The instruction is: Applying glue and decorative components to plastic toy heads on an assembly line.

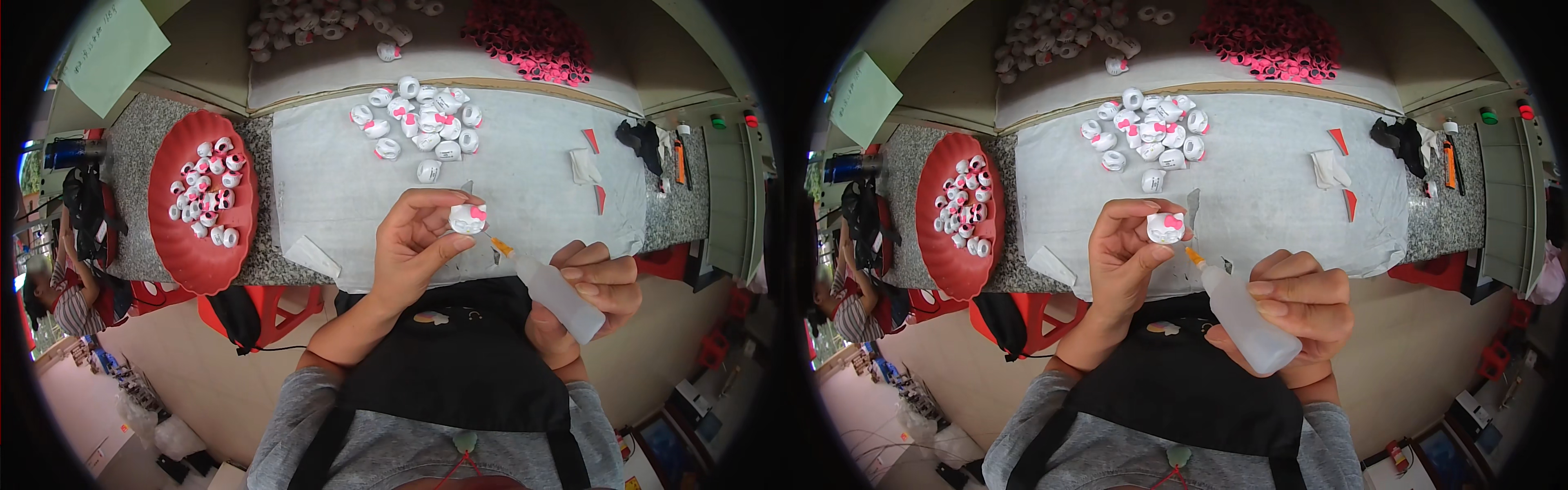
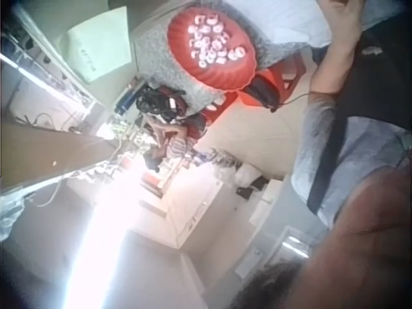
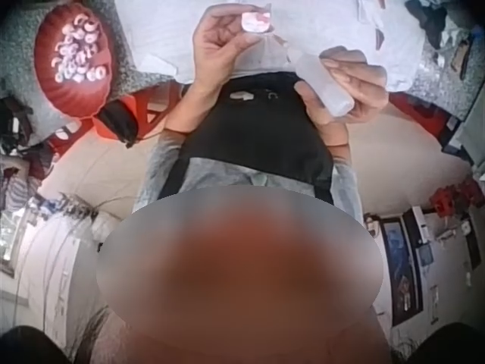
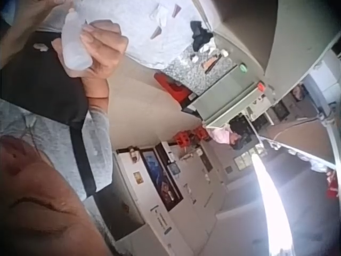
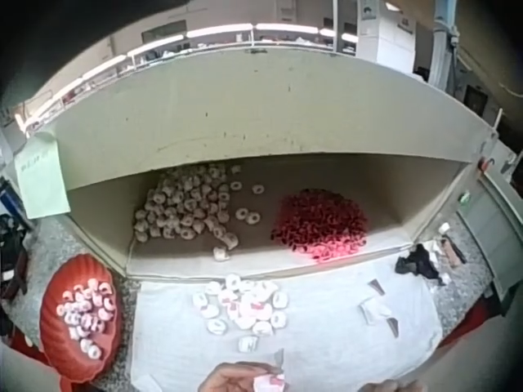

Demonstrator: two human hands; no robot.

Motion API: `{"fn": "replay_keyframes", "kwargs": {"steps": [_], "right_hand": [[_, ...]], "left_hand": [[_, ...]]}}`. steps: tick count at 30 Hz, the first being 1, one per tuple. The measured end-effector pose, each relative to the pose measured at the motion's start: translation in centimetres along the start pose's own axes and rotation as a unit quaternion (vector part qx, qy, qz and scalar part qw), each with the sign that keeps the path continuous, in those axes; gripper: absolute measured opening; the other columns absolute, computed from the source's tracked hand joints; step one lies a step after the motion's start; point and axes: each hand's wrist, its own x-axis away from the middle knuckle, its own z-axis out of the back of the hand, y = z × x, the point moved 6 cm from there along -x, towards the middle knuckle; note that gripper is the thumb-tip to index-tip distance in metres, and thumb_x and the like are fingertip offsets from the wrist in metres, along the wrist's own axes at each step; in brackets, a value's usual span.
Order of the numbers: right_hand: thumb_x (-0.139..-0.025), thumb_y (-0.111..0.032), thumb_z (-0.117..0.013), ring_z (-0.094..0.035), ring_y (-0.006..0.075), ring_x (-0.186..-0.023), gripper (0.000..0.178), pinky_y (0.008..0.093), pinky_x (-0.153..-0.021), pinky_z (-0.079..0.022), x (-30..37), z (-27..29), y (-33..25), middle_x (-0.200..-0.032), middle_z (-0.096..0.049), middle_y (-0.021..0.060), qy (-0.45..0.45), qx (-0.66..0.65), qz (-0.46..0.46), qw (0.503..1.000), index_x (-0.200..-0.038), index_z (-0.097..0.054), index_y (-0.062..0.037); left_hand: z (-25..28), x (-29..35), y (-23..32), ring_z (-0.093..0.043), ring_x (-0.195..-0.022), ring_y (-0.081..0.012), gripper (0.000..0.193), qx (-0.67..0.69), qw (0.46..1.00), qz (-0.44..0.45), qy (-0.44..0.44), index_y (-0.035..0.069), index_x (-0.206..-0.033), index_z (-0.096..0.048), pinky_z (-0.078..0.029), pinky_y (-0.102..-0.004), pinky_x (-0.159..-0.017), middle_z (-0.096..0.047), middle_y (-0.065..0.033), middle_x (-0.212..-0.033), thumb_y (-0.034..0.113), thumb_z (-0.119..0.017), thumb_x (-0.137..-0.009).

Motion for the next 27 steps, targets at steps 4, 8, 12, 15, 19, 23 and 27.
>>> {"fn": "replay_keyframes", "kwargs": {"steps": [4,8,12,15,19,23,27], "right_hand": [[-0.061,-0.014,-0.07,-0.041,0.012,-0.059,0.037,0.0219,-0.044,-0.034,0.01,0.08,-0.11,-0.077,-0.039,0.0037,0.016,0.0,0.021,1.0,-0.082,-0.041,-0.0073],[-0.062,-0.014,-0.07,-0.041,0.0122,-0.06,0.037,0.0221,-0.044,-0.035,0.24,-0.07,-0.07,-0.077,-0.038,0.0037,0.008,0.002,0.022,1.0,-0.082,-0.04,-0.0075],[-0.062,-0.016,-0.07,-0.04,0.0123,-0.059,0.038,0.0222,-0.043,-0.036,0.21,0.02,0.14,-0.077,-0.039,0.0039,0.005,0.001,0.016,1.0,-0.083,-0.04,-0.0073],[-0.062,-0.017,-0.07,-0.041,0.0124,-0.059,0.038,0.0221,-0.043,-0.036,0.27,-0.08,-0.19,-0.077,-0.039,0.0041,-0.002,0.001,0.017,1.0,-0.083,-0.04,-0.0072],[-0.062,-0.017,-0.07,-0.041,0.0125,-0.059,0.038,0.022,-0.043,-0.036,0.2,-0.22,-0.07,-0.077,-0.039,0.0042,-0.016,0.001,0.008,1.0,-0.084,-0.04,-0.007],[-0.062,-0.016,-0.071,-0.041,0.0126,-0.059,0.039,0.0218,-0.043,-0.036,0.23,-0.18,-0.01,-0.077,-0.039,0.0044,-0.016,0.002,0.014,1.0,-0.084,-0.04,-0.0067],[-0.06,-0.015,-0.071,-0.041,0.0128,-0.058,0.039,0.0218,-0.043,-0.036,0.3,-0.15,0.04,-0.077,-0.04,0.0051,-0.024,-0.006,0.02,0.999,-0.084,-0.041,-0.0055]], "left_hand": [[-0.09,0.12,-0.14,-0.054,-0.084,-0.0209,0.034,0.01,1.0,0.004,-0.003,0.002,-0.097,-0.041,-0.044,-0.0311,-0.076,-0.05,-0.016,-0.096,-0.001,-0.059,-0.069],[0.1,0.19,-0.44,-0.054,-0.084,-0.0204,0.034,0.01,1.0,0.013,-0.006,0.001,-0.097,-0.041,-0.044,-0.0312,-0.076,-0.05,-0.0155,-0.097,-0.001,-0.059,-0.068],[-0.03,-0.01,-0.43,-0.053,-0.086,-0.0197,0.033,0.004,1.0,0.012,-0.008,0.0,-0.097,-0.042,-0.044,-0.0318,-0.077,-0.05,-0.0151,-0.097,-0.002,-0.058,-0.068],[-0.2,0.19,-0.36,-0.053,-0.087,-0.0197,0.033,0.0,1.0,0.007,-0.015,0.0,-0.098,-0.042,-0.044,-0.032,-0.078,-0.05,-0.0151,-0.097,-0.003,-0.058,-0.069],[-0.03,0.11,-0.52,-0.053,-0.087,-0.0196,0.033,0.001,1.0,0.019,-0.01,0.0,-0.097,-0.042,-0.044,-0.0318,-0.078,-0.05,-0.015,-0.097,-0.004,-0.057,-0.069],[-0.23,0.15,-0.32,-0.05,-0.092,-0.0197,0.032,-0.025,0.999,-0.013,-0.028,0.0,-0.097,-0.043,-0.043,-0.0297,-0.077,-0.048,-0.0143,-0.098,-0.006,-0.056,-0.068],[-0.41,0.18,-0.08,-0.047,-0.094,-0.0192,0.032,-0.087,0.994,-0.052,-0.047,-0.001,-0.096,-0.045,-0.04,-0.0289,-0.08,-0.046,-0.0135,-0.099,-0.007,-0.056,-0.067]]}}
